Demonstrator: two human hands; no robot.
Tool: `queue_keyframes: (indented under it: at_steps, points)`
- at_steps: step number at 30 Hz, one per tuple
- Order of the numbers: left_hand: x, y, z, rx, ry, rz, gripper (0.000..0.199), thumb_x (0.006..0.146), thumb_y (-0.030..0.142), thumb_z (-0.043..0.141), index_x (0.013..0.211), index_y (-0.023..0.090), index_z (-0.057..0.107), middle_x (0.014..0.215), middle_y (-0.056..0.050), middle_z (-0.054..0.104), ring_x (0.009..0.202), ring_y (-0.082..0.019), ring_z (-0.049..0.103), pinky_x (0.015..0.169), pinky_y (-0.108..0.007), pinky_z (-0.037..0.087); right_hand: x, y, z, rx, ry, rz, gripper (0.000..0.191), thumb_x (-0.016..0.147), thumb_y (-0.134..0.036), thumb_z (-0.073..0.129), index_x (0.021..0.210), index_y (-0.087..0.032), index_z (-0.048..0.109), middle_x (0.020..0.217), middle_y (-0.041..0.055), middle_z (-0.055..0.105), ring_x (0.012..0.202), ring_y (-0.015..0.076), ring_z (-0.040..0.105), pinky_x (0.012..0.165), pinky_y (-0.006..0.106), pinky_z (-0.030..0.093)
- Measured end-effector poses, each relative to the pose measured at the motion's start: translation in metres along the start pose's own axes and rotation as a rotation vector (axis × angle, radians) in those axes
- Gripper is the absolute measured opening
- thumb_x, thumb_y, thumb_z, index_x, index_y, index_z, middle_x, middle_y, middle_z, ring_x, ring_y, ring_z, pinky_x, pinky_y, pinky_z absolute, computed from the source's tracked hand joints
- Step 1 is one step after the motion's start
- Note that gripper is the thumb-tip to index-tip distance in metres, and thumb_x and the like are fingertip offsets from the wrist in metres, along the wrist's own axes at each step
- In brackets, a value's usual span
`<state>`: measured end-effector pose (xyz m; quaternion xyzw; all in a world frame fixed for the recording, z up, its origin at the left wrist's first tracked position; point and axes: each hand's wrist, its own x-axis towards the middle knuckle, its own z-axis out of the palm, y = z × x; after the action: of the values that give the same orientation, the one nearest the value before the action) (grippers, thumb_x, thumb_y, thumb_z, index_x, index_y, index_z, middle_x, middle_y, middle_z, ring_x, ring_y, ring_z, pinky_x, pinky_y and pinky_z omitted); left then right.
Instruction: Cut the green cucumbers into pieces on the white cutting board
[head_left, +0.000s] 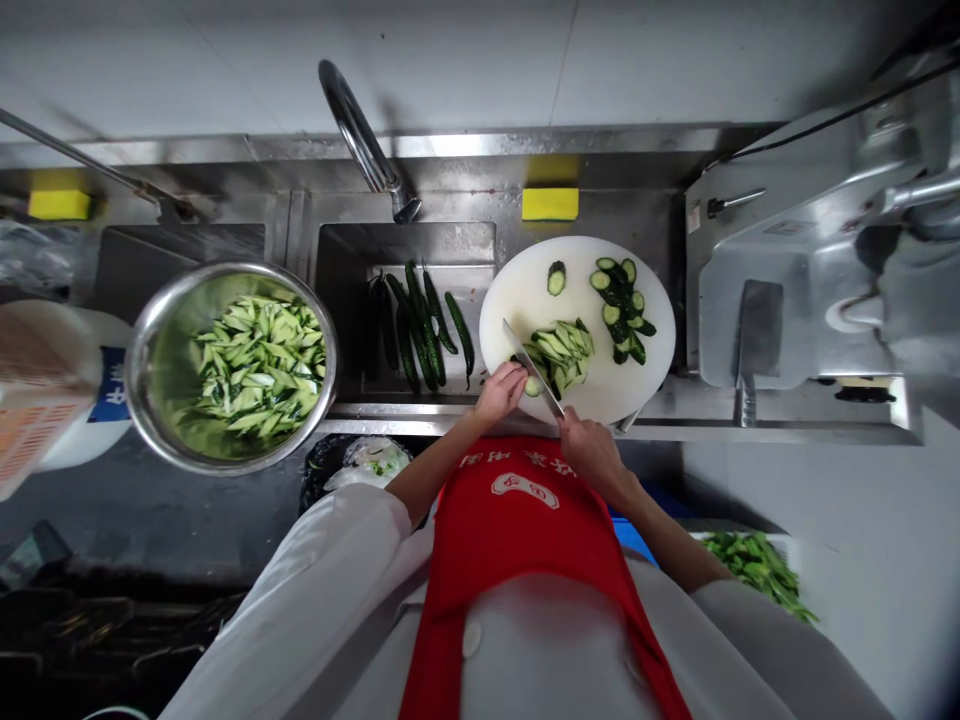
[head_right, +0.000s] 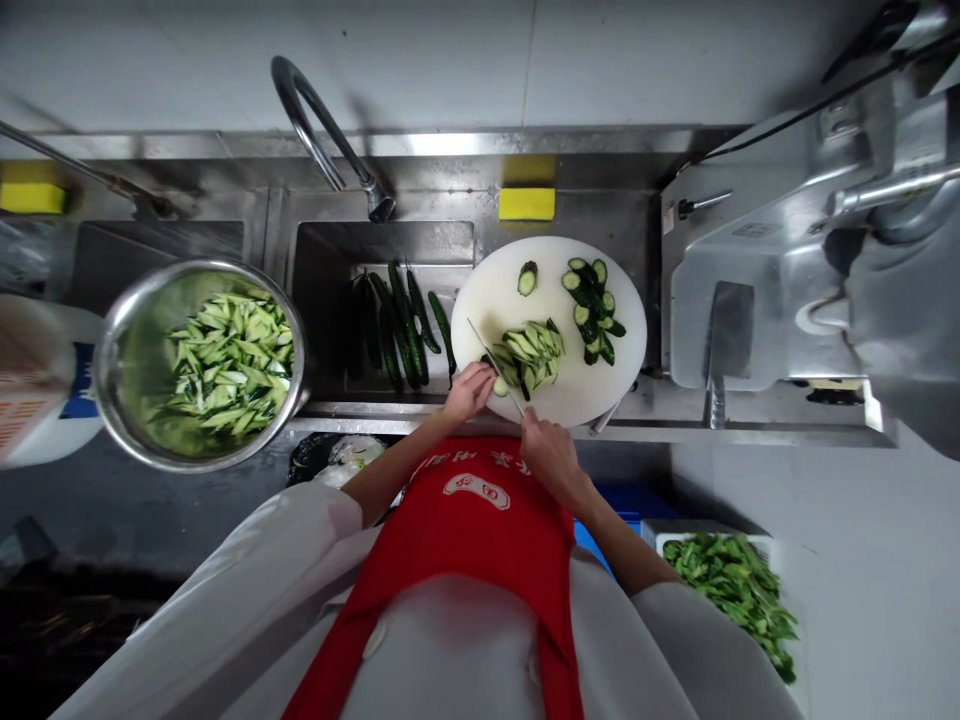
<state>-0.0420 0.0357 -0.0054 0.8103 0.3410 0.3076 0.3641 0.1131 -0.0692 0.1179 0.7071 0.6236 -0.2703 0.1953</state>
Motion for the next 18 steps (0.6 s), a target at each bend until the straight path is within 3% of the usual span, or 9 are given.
queue_keyframes:
  at_steps: [8, 18]
  points:
    - [-0.004, -0.009, -0.007, -0.038, -0.046, 0.009, 0.029, 0.101, 0.03, 0.04, 0.104, 0.018, 0.066, 0.109, -0.012, 0.061, 0.107, -0.019, 0.058, 0.095, -0.036, 0.052, 0.015, -0.005, 0.007, 0.043, -0.023, 0.031, 0.036, 0.103, -0.029, 0.021, 0.118, -0.013, 0.05, 0.092, 0.0145, 0.071, 0.087, 0.0229, 0.07, 0.072, 0.028, 0.044]
    - [-0.004, -0.013, -0.006, -0.03, -0.081, 0.032, 0.028, 0.101, 0.029, 0.04, 0.107, 0.018, 0.065, 0.107, -0.012, 0.061, 0.105, -0.02, 0.056, 0.095, -0.038, 0.049, 0.001, -0.008, 0.003, 0.021, -0.021, 0.033, 0.038, 0.103, -0.03, 0.02, 0.121, -0.013, 0.048, 0.091, 0.0158, 0.071, 0.088, 0.0243, 0.07, 0.074, 0.029, 0.044]
